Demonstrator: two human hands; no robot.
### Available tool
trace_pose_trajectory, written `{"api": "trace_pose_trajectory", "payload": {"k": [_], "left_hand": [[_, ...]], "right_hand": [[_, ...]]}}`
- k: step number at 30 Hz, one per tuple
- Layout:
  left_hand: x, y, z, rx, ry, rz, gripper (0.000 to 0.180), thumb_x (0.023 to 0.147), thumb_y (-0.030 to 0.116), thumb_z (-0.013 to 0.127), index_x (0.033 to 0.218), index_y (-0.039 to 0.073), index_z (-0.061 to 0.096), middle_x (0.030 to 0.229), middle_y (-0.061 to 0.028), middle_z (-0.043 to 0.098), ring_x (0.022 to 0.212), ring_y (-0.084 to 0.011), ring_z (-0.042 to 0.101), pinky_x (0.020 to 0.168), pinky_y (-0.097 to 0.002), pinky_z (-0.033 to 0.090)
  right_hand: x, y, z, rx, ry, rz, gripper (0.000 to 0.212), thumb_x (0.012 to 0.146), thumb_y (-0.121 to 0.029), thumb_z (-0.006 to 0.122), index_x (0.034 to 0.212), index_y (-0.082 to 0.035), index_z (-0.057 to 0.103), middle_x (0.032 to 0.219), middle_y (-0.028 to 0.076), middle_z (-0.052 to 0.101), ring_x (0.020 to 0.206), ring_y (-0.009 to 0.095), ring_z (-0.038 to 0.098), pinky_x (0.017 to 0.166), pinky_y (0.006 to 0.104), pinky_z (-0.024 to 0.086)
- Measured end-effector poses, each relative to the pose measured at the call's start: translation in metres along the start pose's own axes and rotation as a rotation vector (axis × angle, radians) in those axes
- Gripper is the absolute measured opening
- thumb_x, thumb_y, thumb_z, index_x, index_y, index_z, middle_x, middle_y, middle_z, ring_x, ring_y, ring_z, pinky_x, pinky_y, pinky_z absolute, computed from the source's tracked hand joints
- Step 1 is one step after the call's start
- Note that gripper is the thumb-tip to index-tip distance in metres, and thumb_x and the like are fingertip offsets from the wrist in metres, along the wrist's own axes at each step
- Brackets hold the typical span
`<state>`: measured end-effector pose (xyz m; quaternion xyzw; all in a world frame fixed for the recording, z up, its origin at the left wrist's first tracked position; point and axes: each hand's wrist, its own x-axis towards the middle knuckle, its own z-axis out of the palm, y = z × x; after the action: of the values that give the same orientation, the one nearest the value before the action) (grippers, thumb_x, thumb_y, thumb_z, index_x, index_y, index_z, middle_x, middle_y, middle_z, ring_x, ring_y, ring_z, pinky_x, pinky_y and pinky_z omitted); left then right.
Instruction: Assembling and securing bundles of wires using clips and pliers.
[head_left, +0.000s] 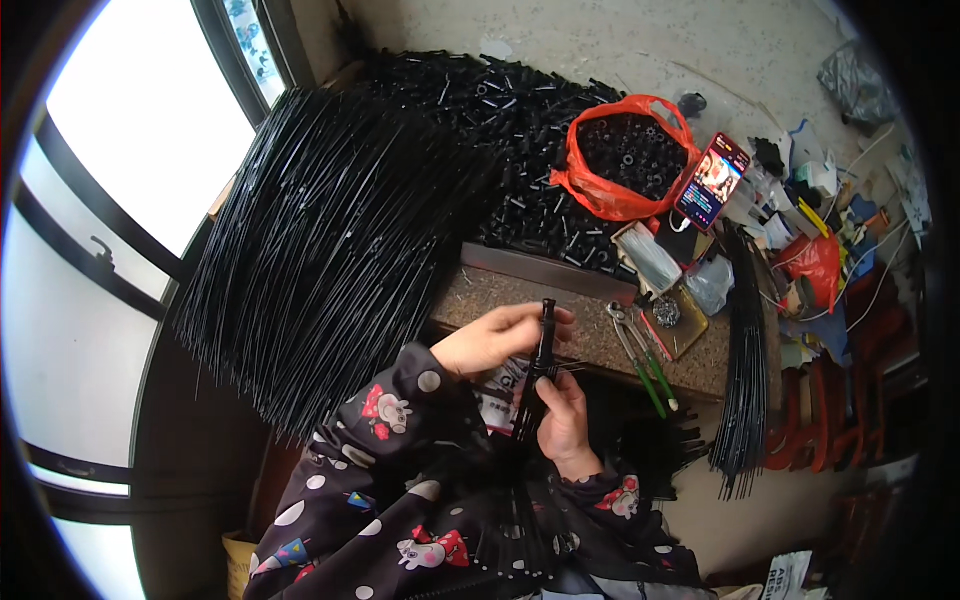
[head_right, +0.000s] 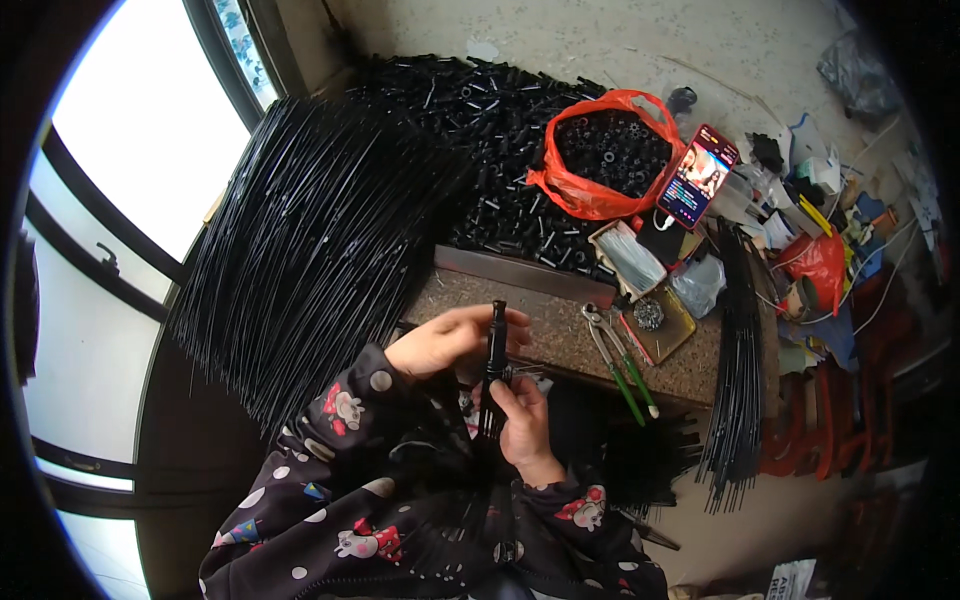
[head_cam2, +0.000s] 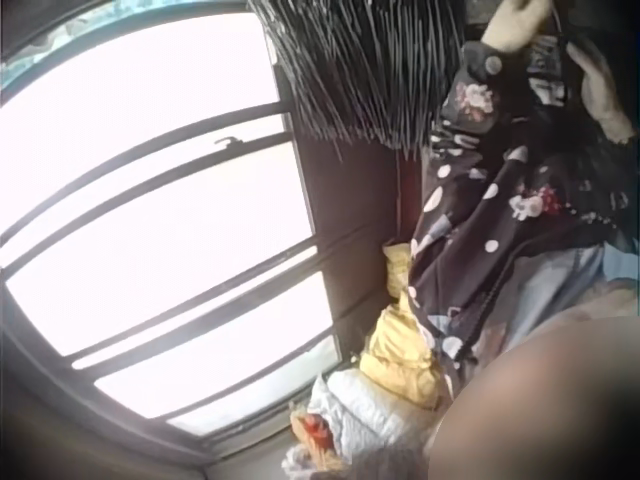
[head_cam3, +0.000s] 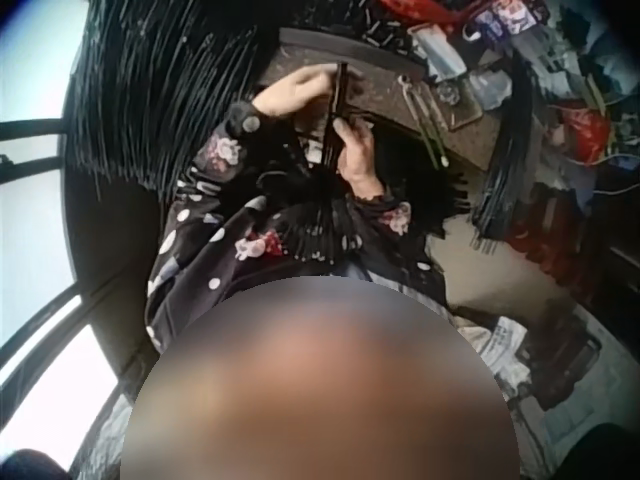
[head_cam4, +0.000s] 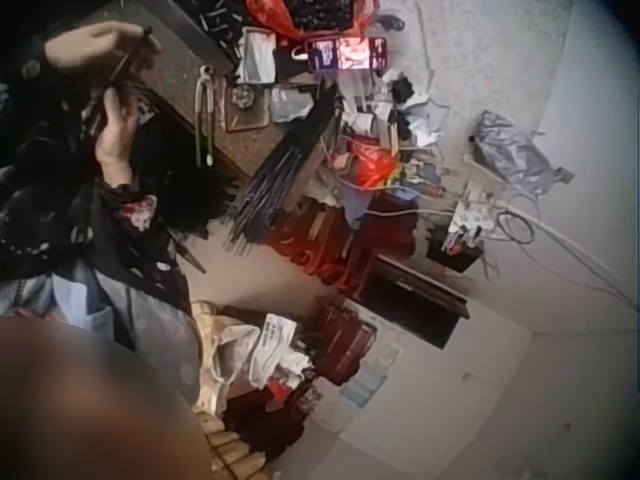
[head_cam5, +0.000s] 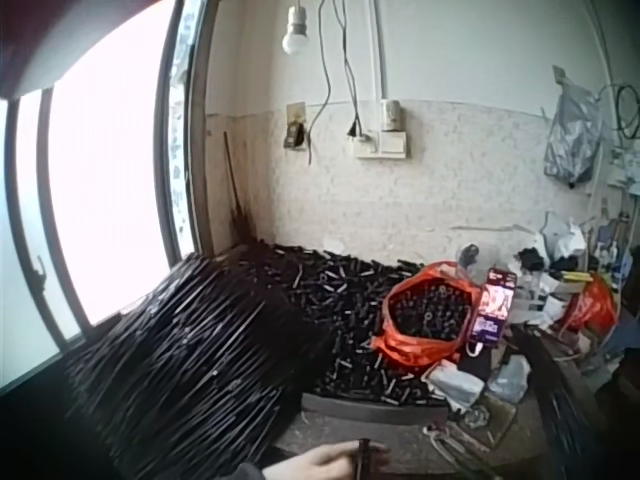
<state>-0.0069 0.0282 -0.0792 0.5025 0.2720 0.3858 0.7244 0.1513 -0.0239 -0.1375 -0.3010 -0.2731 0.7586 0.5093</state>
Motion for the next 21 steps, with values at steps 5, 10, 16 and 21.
{"api": "trace_pose_trajectory", "payload": {"k": [5,10,16,21], "left_hand": [[-0.001,0.008,-0.006,0.148,0.104,0.109,0.024,0.082,0.008,0.062,0.103,-0.002,0.057,0.100,-0.0060,0.061,0.090,-0.0093,0.056,0.081,-0.0244,0.045],[-0.007,0.016,-0.007,0.142,0.081,0.102,0.017,0.082,0.007,0.061,0.097,-0.001,0.058,0.102,-0.0064,0.061,0.092,-0.0108,0.056,0.081,-0.0252,0.046],[-0.005,0.023,-0.006,0.860,0.075,0.220,0.016,0.081,0.010,0.062,0.088,-0.001,0.054,0.079,-0.0124,0.062,0.071,-0.0195,0.061,0.061,-0.0283,0.047],[-0.008,0.014,-0.001,0.910,0.147,0.211,0.018,0.082,0.012,0.062,0.083,-0.002,0.051,0.063,-0.0084,0.057,0.057,-0.0166,0.057,0.052,-0.0281,0.043]], "right_hand": [[-0.001,-0.002,0.001,0.004,-0.051,-0.005,0.009,0.085,-0.011,0.057,0.087,-0.003,0.055,0.081,0.008,0.062,0.073,0.014,0.058,0.070,0.0258,0.045],[0.003,0.000,0.000,0.038,-0.069,0.059,0.010,0.085,-0.012,0.057,0.089,-0.003,0.054,0.082,0.008,0.062,0.073,0.014,0.058,0.070,0.0257,0.046],[0.008,0.001,-0.006,0.045,-0.106,0.078,0.012,0.084,-0.013,0.059,0.090,-0.004,0.052,0.083,0.009,0.062,0.072,0.014,0.059,0.066,0.0267,0.048],[0.008,-0.001,-0.009,0.123,-0.149,0.125,0.012,0.084,-0.012,0.060,0.091,-0.006,0.053,0.084,0.009,0.063,0.073,0.016,0.061,0.066,0.0275,0.050]]}}
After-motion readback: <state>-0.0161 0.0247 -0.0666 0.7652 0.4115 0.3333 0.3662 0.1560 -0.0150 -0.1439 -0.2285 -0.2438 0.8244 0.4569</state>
